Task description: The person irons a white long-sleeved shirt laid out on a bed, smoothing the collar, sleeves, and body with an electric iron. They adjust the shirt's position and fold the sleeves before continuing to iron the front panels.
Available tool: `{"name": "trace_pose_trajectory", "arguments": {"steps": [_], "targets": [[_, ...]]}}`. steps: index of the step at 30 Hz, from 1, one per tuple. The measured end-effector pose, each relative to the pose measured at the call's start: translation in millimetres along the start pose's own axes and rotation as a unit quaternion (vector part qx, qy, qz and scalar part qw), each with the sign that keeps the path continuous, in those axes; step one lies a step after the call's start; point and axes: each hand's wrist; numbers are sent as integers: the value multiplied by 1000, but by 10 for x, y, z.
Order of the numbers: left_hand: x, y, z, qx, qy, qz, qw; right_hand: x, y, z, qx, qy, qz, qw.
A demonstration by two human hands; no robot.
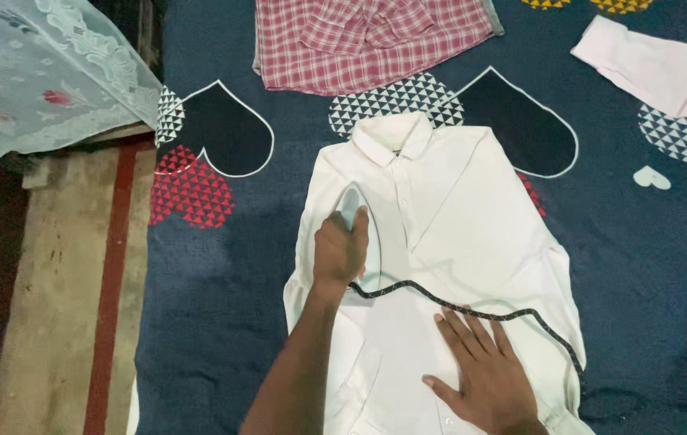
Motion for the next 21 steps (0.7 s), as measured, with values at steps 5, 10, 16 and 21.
{"name": "trace_pose_trajectory", "arguments": {"steps": [5,10,16,21], "targets": [[242,134,72,51,-52,-1,997,-16,12,3,-72,-21,29,997],[418,499,73,-12,-65,-108,992,-23,38,-11,-114,-28,41,992],[62,191,-127,38,-19,42,998,7,16,8,-55,-22,13,998],[435,120,-206,-76,-244,-537,804,-3,44,4,-43,-9,17,999]]}}
Point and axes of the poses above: each hand's wrist, its own y-axis away from the middle knuckle, its own z-axis out of the back of the hand, x = y × z, and after that the axes turned 10 degrees about -x, right-handed
